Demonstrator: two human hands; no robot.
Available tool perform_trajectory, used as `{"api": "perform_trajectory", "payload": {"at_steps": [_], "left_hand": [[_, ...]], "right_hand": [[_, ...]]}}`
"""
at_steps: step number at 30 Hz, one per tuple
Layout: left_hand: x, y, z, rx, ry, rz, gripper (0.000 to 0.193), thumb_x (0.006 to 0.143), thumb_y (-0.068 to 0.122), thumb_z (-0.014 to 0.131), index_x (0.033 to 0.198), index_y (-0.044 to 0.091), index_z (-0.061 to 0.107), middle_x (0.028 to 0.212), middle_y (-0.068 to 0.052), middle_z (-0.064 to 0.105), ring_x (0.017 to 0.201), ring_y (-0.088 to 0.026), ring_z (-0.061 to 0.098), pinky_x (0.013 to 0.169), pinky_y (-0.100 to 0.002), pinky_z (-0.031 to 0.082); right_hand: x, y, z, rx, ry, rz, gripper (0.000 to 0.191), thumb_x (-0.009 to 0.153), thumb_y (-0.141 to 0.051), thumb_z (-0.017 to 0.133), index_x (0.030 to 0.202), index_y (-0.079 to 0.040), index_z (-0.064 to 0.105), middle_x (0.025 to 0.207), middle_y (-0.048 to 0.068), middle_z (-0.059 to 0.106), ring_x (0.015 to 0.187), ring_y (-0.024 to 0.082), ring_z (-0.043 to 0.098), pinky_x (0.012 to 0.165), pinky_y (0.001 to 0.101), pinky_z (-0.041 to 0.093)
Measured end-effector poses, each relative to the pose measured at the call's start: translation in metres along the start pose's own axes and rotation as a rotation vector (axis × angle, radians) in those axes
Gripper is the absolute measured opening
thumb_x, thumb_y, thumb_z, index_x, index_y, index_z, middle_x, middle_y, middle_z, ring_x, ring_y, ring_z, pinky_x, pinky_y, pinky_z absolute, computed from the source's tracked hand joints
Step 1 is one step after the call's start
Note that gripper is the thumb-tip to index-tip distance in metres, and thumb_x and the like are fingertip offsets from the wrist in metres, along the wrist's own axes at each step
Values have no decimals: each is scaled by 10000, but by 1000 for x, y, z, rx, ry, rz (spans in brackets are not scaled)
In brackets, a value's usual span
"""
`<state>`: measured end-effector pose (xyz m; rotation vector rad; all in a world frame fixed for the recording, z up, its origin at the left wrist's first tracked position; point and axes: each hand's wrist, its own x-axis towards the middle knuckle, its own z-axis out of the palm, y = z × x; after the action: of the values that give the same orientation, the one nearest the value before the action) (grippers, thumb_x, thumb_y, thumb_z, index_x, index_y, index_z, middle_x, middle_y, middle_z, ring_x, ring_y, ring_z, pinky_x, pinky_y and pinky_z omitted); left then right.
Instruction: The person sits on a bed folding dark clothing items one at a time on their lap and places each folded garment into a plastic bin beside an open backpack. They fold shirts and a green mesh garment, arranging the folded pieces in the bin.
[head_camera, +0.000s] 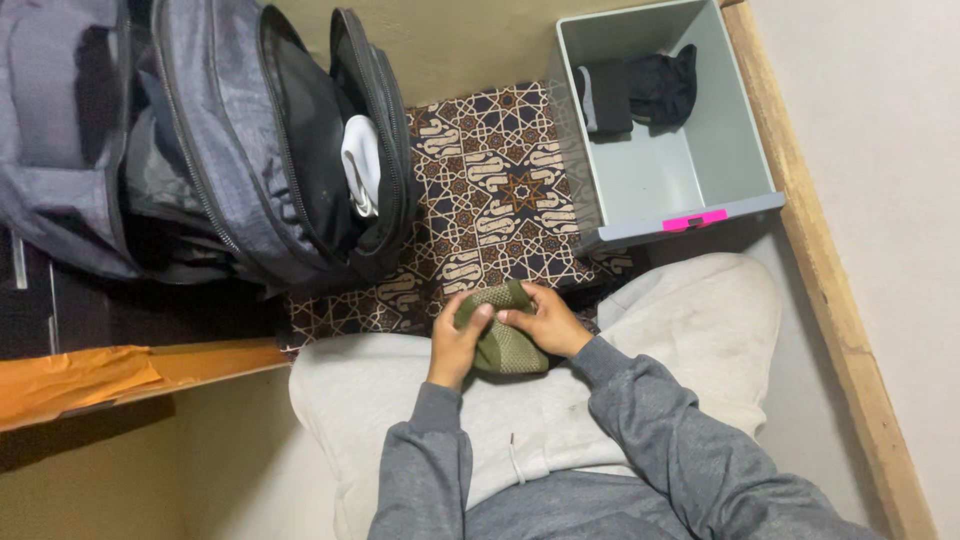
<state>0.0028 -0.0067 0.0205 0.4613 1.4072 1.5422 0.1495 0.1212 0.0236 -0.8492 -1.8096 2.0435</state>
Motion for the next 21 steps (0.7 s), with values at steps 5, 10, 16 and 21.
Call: {"api": "perform_trajectory", "payload": {"at_steps": [5,10,16,21], "left_hand": [[-5,-11,2,287,10,19,272,949,164,794,1090,-52,706,925,-115,746,826,-158,666,761,-309,557],[-4,-2,3,54,-146,-86,433,840,95,784,1237,6,638,1077,-53,744,957,-128,693,858,-280,561],[-2,0,-4,35,89,50,464,859,91,782,1287,-2,630,1126,-58,719,997,-142,669,884,-287,544],[0,1,-8,-9,193,54,511,887,104,771,1351,-5,584,1201,-74,689,1039,-140,649,915,-290,526]], "right_hand": [[-2,5,2,-193,120,144,334,1053,-273,654,962,34,750,808,37,716,742,69,591,664,280,516],[-3,-4,5,-211,300,35,305,991,-279,681,948,12,763,777,25,751,704,54,609,619,266,517],[0,-4,14,3,99,44,289,926,-220,726,1133,-21,688,946,7,748,822,46,659,723,250,566],[-4,1,18,-55,27,130,298,938,-198,751,1132,25,713,916,44,741,818,74,639,707,278,552]]}}
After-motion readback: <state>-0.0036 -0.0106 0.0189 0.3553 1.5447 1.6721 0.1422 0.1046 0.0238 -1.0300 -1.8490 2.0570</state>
